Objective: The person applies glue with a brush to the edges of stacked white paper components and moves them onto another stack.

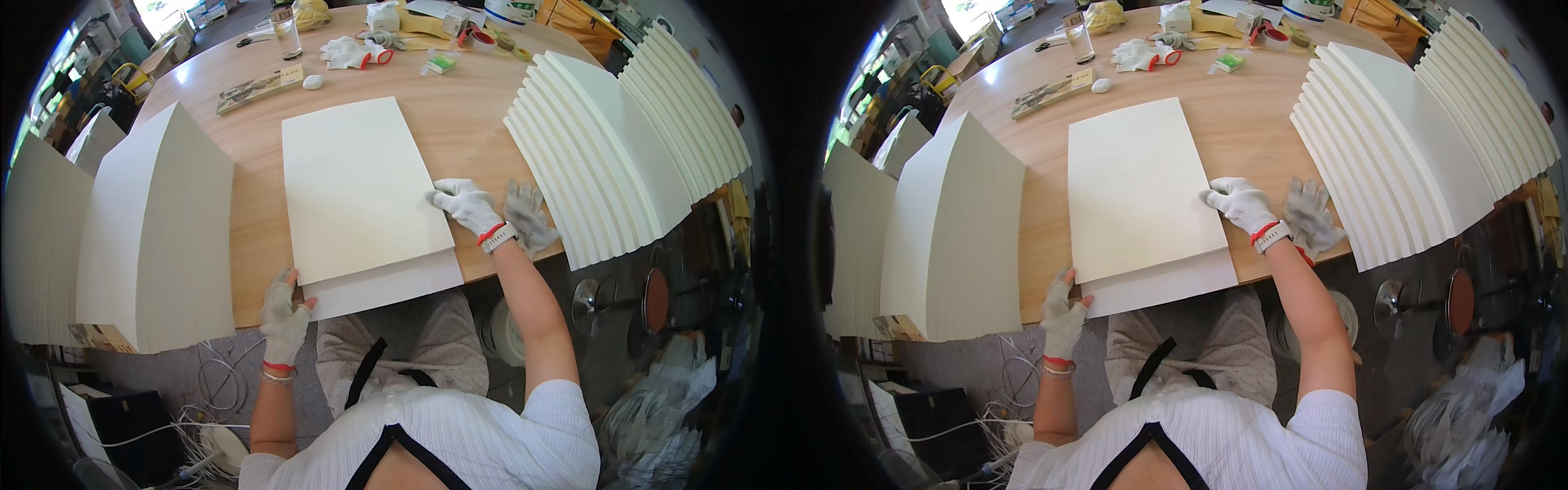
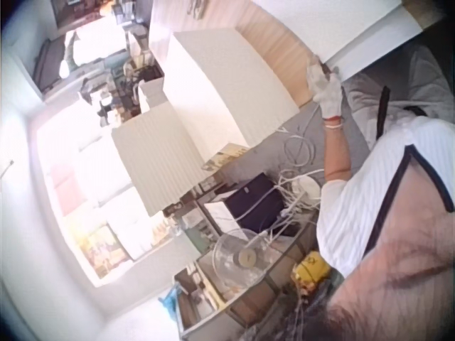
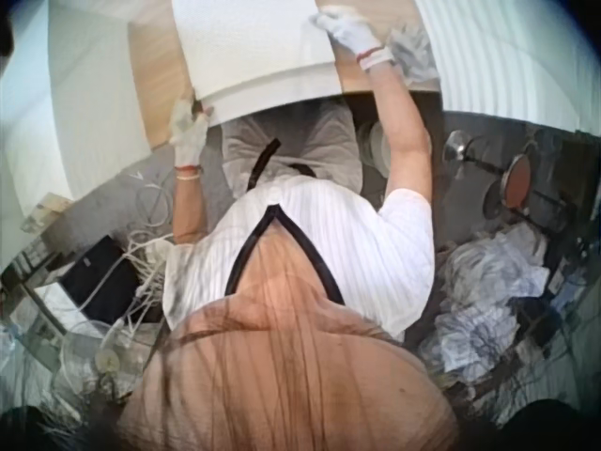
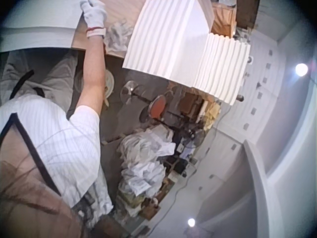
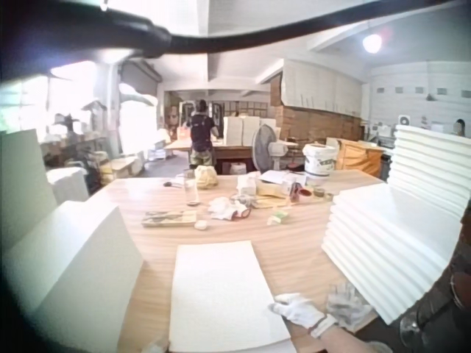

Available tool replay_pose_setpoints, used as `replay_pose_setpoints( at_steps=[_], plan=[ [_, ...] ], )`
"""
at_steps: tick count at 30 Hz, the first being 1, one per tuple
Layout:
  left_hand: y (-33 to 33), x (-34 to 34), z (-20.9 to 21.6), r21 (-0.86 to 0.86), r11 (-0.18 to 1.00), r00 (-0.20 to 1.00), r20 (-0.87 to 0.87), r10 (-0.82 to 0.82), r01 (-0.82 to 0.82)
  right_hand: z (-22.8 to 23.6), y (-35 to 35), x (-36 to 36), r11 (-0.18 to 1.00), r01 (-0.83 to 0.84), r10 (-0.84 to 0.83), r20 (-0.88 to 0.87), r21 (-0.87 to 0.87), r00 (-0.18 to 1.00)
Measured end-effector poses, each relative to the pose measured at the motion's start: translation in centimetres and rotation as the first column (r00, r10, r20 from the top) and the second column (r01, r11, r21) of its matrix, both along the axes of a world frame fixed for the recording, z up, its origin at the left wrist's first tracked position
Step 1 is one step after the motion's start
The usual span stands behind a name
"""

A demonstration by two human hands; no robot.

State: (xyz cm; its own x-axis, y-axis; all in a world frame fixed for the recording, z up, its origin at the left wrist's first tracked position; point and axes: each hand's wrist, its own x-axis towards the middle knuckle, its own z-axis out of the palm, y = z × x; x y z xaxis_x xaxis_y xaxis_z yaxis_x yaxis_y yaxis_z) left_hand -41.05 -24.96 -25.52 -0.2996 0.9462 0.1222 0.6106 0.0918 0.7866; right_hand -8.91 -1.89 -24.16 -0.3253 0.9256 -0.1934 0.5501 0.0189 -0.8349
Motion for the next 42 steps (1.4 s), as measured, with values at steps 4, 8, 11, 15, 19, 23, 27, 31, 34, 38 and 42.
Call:
replay_pose_setpoints(
  at_steps=[4,8,11,15,19,23,27,31,34,38,42],
  plan=[
    [-0.1,-0.1,0.2,0.004,1.0,1.0,-0.01,-0.009,0.009,0.7,-0.5,-0.3,1.0,0.001,-0.002,0.012,0.029,1.0],
    [-0.1,0.0,0.1,0.023,0.999,0.997,-0.074,-0.023,0.025,0.3,-0.5,-0.2,0.996,-0.003,0.0,0.037,0.085,0.999],
    [0.0,0.1,0.3,0.029,0.999,0.995,-0.096,-0.028,0.031,0.7,-0.8,-0.4,0.991,-0.001,-0.012,0.097,0.131,0.995],
    [0.2,-0.4,1.1,-0.033,0.997,0.982,-0.174,-0.076,0.071,0.7,-1.6,-0.6,0.912,-0.038,-0.065,0.235,0.409,0.97],
    [1.4,1.6,6.0,0.077,0.946,0.828,-0.509,-0.234,0.314,3.8,-5.4,-1.2,0.852,-0.106,0.153,-0.049,0.514,0.987],
    [3.2,3.1,8.1,-0.157,0.878,0.665,-0.597,-0.449,0.452,3.7,-6.6,0.2,0.86,-0.359,0.366,0.053,0.364,0.929],
    [3.2,3.9,9.9,-0.224,0.871,0.64,-0.602,-0.477,0.438,3.1,-5.6,1.4,0.851,-0.394,0.439,-0.059,0.348,0.897],
    [4.9,1.0,5.3,-0.053,0.891,0.715,-0.577,-0.396,0.451,4.1,-5.2,2.4,0.911,-0.398,0.412,-0.248,0.105,0.877],
    [6.3,-0.5,4.4,-0.132,0.949,0.95,-0.091,-0.298,0.285,2.7,-5.3,0.6,0.957,-0.264,0.252,0.107,0.118,0.962],
    [7.0,0.1,4.8,-0.239,0.96,0.981,-0.093,-0.171,0.145,3.2,-6.6,-1.0,0.98,-0.111,0.076,0.205,0.164,0.976],
    [7.0,1.3,6.3,-0.326,0.944,0.976,-0.176,-0.125,0.062,2.9,-6.7,-0.8,0.96,-0.089,0.04,0.183,0.266,0.982]
  ],
)
